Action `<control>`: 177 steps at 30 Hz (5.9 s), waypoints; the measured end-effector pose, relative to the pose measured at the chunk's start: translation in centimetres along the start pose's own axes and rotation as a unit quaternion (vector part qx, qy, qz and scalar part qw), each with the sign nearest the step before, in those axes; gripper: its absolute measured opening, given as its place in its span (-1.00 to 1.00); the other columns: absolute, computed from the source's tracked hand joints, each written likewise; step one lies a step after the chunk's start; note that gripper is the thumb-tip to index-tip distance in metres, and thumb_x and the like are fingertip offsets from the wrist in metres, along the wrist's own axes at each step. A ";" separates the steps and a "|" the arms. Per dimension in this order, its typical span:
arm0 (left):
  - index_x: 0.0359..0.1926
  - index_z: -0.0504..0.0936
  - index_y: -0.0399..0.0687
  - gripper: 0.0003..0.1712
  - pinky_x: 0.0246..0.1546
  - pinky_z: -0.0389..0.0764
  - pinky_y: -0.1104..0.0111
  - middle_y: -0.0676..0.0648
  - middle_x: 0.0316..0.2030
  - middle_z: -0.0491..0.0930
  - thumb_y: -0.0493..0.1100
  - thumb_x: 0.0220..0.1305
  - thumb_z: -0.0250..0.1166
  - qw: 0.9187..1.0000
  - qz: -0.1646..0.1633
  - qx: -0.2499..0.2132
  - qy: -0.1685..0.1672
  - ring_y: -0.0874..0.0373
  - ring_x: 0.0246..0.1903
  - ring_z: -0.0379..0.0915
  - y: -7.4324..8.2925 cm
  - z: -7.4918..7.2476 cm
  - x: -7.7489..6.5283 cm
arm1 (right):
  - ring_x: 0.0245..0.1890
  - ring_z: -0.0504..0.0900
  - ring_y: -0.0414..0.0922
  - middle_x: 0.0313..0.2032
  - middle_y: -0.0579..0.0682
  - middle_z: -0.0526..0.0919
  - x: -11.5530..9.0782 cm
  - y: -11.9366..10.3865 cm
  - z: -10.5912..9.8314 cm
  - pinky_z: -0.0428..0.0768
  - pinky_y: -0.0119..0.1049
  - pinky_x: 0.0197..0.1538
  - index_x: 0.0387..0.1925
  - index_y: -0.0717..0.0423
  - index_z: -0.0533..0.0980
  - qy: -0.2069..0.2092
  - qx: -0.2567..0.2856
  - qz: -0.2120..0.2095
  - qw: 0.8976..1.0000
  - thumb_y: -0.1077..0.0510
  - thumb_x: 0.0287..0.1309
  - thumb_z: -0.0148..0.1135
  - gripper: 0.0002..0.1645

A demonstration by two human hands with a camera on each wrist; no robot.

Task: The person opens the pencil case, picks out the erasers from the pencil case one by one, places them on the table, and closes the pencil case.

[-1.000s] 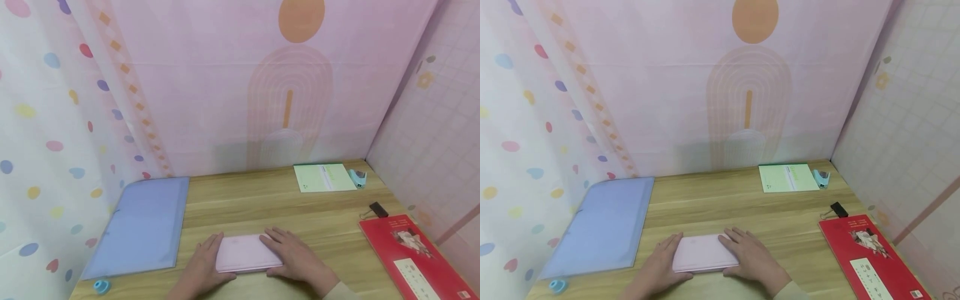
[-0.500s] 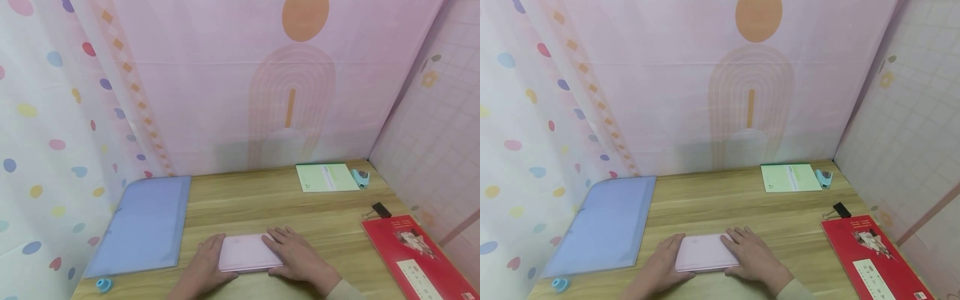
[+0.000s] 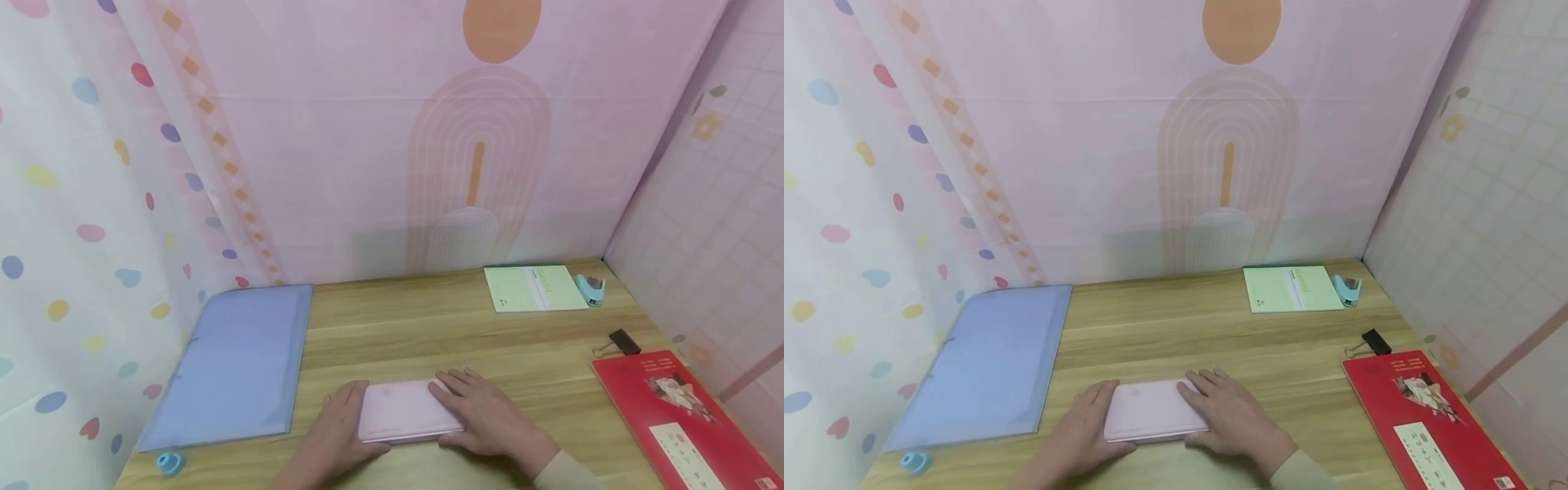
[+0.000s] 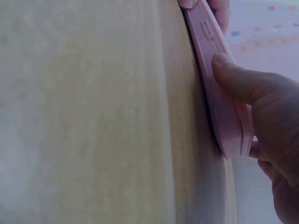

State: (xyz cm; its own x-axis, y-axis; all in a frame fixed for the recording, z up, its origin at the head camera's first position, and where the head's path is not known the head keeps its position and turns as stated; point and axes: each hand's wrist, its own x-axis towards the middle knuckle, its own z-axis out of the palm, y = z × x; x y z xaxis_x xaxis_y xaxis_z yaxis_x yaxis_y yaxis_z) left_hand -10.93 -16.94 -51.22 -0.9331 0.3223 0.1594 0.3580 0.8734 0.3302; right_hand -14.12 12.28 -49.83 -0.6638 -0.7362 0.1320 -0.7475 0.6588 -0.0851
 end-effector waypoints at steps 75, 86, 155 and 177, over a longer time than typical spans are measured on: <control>0.23 0.48 -0.26 -0.09 0.22 0.34 -0.10 -0.18 0.26 0.41 0.24 -0.01 0.43 0.996 -0.033 0.059 0.066 -0.17 0.20 0.36 -0.1 -0.4 1.1 | 0.49 -0.19 -0.05 0.51 -0.09 -0.17 8.6 7.7 -0.3 0.01 0.21 0.40 0.50 -0.06 -0.06 0.059 0.095 0.120 0.986 -0.42 0.13 0.12 0.09; 0.21 0.49 -0.26 -0.05 0.25 0.36 0.04 -0.17 0.25 0.42 0.21 -0.11 0.51 0.996 -0.053 -0.007 0.074 -0.10 0.20 0.36 -0.9 -0.3 1.7 | 0.48 -0.14 -0.06 0.51 -0.15 -0.20 9.7 8.1 0.9 -0.03 -0.09 0.45 0.50 -0.06 -0.05 0.062 0.171 0.151 0.972 -0.36 0.20 0.10 0.01; 0.23 0.50 -0.16 -0.11 0.22 0.37 -0.02 -0.13 0.21 0.46 0.22 -0.07 0.48 0.975 -0.133 -0.145 0.103 -0.11 0.21 0.35 -1.9 1.4 1.4 | -0.09 0.59 -0.02 -0.13 0.00 0.65 -2.0 14.1 -1.8 0.60 -0.01 -0.03 -0.06 0.05 0.60 0.114 0.274 0.297 0.908 0.02 0.17 0.33 -0.67; 0.21 0.52 -0.13 -0.11 0.20 0.40 -0.01 -0.11 0.20 0.47 0.27 -0.09 0.47 0.975 -0.142 -0.140 0.102 -0.10 0.20 0.36 -1.7 1.6 1.4 | -0.17 0.59 -0.08 -0.19 -0.02 0.69 -2.2 17.3 0.4 0.58 -0.07 -0.05 -0.10 0.05 0.64 0.120 0.256 0.314 0.906 0.04 0.16 0.35 -0.70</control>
State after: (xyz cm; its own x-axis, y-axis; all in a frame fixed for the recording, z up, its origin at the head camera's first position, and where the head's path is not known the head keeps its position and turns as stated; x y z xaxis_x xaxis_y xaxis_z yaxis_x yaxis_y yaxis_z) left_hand -12.94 -17.42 -53.06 -0.9801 -0.0229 0.1971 0.1075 0.7735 0.6246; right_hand -25.60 25.23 -51.95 -0.9838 -0.1462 0.1041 -0.1783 0.7322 -0.6573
